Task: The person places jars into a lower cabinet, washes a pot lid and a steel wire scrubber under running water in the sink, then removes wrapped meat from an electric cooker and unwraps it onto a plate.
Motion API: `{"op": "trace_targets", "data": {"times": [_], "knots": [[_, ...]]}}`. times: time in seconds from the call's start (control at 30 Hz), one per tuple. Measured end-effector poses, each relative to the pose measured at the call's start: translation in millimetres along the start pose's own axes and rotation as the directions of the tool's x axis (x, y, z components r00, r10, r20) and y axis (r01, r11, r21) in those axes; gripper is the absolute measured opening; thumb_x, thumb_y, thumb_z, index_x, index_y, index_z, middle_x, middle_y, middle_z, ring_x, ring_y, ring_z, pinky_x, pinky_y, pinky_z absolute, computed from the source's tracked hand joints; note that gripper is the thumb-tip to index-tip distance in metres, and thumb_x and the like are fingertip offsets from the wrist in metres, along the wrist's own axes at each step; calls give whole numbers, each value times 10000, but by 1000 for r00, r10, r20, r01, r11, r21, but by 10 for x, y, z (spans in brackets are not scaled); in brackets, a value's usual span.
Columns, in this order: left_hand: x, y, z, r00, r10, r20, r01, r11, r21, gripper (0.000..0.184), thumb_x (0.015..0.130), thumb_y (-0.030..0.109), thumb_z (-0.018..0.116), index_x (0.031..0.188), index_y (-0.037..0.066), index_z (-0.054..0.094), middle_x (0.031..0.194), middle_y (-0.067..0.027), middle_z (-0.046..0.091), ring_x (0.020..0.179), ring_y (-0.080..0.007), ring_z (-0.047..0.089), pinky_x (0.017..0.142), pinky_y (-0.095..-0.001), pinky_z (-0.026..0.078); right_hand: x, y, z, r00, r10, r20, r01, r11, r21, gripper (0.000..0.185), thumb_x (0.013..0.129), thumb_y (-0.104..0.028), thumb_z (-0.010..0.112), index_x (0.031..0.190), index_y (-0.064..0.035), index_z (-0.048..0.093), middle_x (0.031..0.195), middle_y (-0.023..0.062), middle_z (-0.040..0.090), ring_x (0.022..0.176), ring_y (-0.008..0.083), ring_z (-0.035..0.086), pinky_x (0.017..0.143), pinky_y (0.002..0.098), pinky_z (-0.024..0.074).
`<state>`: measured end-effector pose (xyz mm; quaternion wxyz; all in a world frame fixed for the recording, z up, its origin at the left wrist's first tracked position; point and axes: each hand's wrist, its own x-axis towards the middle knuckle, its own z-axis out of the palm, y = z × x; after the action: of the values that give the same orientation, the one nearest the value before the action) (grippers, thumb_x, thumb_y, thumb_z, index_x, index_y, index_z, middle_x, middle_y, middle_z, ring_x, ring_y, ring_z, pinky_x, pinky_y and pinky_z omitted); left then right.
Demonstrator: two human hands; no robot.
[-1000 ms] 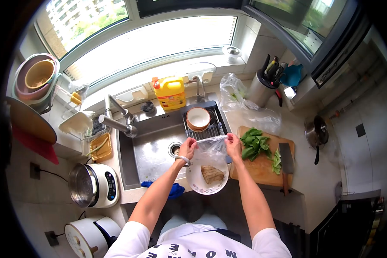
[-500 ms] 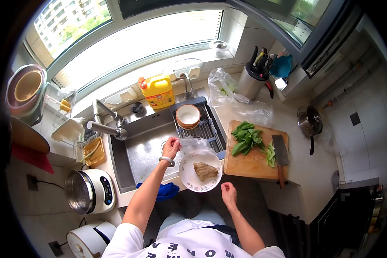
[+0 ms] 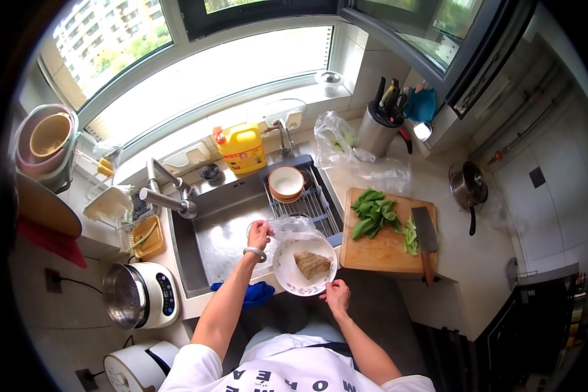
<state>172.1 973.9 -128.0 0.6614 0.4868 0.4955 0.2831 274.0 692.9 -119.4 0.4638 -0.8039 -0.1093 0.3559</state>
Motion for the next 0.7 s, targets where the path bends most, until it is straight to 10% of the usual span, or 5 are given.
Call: {"op": "trace_targets", "data": {"times": [0.33,0.67,0.7], "knots": [[105,462,-257,926,361,-111,-375,914,-156,152,968,215,481,992,65,498,746,-4,553,639,-64,502,577,-206,422,24,-88,56,986,0,-164,-4,1000,-26,193,822,-162,637,800,2,539,607,113,640,469,180,631,415,281,489],[-266,1066,-838,961,272,49,-268,960,-82,186,963,225,501,1035,54,496,808,-36,609,743,-90,579,638,-219,471,-16,-93,-73,989,150,-7,-150,989,7,240,883,-244,590,911,-9,555,718,87,624,560,144,586,468,265,453],[-349,1146,-853,966,248,72,-236,962,-138,179,967,230,492,1047,71,480,847,-43,609,755,-103,591,616,-237,494,-25,-28,-52,980,-82,-184,65,993,-94,241,873,-241,599,913,-7,559,768,94,625,622,150,592,520,269,460]]}}
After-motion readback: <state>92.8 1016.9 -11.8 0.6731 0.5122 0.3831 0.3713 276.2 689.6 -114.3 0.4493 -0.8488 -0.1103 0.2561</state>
